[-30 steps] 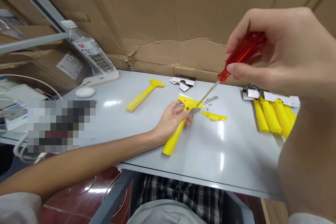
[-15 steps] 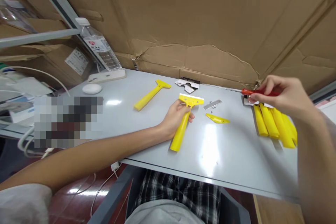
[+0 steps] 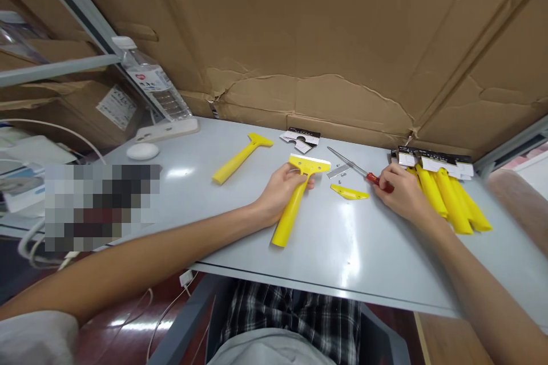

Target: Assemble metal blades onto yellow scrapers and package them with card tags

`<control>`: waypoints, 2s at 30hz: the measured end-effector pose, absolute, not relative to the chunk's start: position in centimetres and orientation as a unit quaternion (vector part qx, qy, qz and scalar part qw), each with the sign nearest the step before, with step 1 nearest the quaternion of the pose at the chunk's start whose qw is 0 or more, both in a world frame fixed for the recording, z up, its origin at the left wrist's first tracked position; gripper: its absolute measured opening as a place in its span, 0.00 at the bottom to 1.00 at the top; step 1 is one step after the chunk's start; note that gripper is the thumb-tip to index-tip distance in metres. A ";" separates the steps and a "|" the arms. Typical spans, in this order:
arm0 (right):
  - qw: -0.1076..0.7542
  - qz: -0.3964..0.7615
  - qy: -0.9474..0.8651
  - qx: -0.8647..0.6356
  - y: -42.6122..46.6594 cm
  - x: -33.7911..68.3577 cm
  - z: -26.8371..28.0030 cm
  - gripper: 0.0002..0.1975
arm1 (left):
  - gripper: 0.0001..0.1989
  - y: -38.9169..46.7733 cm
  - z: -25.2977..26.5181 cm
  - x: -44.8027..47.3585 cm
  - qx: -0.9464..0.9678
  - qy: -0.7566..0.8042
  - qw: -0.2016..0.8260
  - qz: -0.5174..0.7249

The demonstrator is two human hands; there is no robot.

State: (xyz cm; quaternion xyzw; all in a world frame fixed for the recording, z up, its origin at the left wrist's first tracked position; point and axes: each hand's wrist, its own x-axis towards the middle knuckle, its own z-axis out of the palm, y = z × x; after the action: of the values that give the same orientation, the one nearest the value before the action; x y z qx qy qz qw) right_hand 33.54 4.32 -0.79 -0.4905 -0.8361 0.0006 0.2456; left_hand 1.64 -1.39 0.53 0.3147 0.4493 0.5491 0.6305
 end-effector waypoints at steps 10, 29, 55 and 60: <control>0.202 -0.130 -0.855 -0.460 2.5 29.3 1.2 0.17 | 0.09 -0.5 -0.2 1.1 0.358 0.433 0.633 0.533; 0.331 0.504 -0.639 -0.478 -2.3 19.0 -1.1 0.29 | 0.22 0.9 -1.5 0.0 0.502 0.369 0.584 0.520; 0.393 0.456 -0.625 -0.497 -1.9 19.8 -1.3 0.27 | 0.23 8.3 -1.6 -3.1 0.839 0.507 -0.027 0.197; 0.391 0.460 -0.628 -0.491 -1.9 19.9 -1.5 0.27 | 0.19 8.5 -1.8 -3.4 0.833 0.518 -0.015 0.193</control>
State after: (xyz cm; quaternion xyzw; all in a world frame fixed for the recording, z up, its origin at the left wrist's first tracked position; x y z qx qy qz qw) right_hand 19.94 -1.88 -1.51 -0.4913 -0.6276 0.4601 0.3911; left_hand -3.42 8.54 -1.81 0.8330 0.5184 0.1925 -0.0146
